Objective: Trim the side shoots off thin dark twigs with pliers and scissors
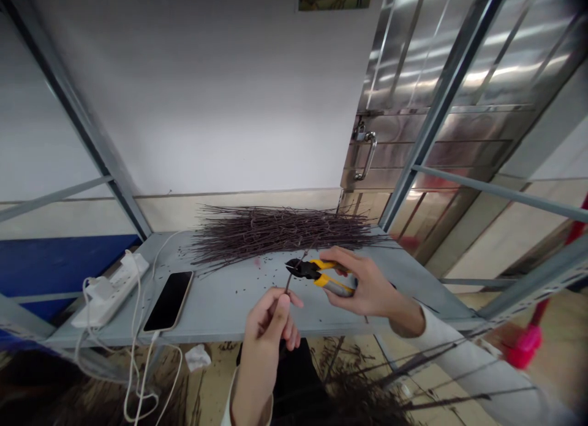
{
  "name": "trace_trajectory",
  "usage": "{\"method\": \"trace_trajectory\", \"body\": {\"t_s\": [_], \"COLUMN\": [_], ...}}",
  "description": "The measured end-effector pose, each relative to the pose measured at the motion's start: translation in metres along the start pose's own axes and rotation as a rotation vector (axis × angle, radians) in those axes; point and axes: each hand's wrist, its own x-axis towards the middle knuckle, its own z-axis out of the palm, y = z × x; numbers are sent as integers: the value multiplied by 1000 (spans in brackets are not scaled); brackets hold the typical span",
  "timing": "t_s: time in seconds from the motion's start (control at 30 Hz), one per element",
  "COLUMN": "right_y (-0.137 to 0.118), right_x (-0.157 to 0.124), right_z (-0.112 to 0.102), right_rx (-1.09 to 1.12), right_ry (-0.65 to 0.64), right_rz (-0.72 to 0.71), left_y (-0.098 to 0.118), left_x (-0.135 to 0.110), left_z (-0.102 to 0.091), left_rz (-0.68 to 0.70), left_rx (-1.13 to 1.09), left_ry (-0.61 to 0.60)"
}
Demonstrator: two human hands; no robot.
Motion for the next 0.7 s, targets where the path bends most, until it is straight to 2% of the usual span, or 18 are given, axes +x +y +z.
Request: {"method": "trace_trajectory", "body": {"t_s": [0.2, 0.3, 0.37, 0.47, 0.6, 0.7], "right_y": [9, 11, 10, 2, -11, -16], "right_x": [-8, -10, -12, -15, -15, -13], "right_z": [32, 43, 46, 44, 35, 27], "right_rx": [-432, -496, -451, -235, 218, 540], "right_ry": [387, 460, 471, 392, 116, -52], "right_rz": [-135, -120, -101, -1, 244, 339], "left_y": [-8, -12, -13, -9, -2, 1], "left_x": [2, 0, 0, 5, 14, 17], "left_z": [7, 9, 7, 2, -7, -12], "left_rz": [-16, -23, -16, 50, 176, 207], "left_rx": [-47, -51, -28, 60, 239, 339], "left_ry": [20, 6, -19, -27, 0, -22]}}
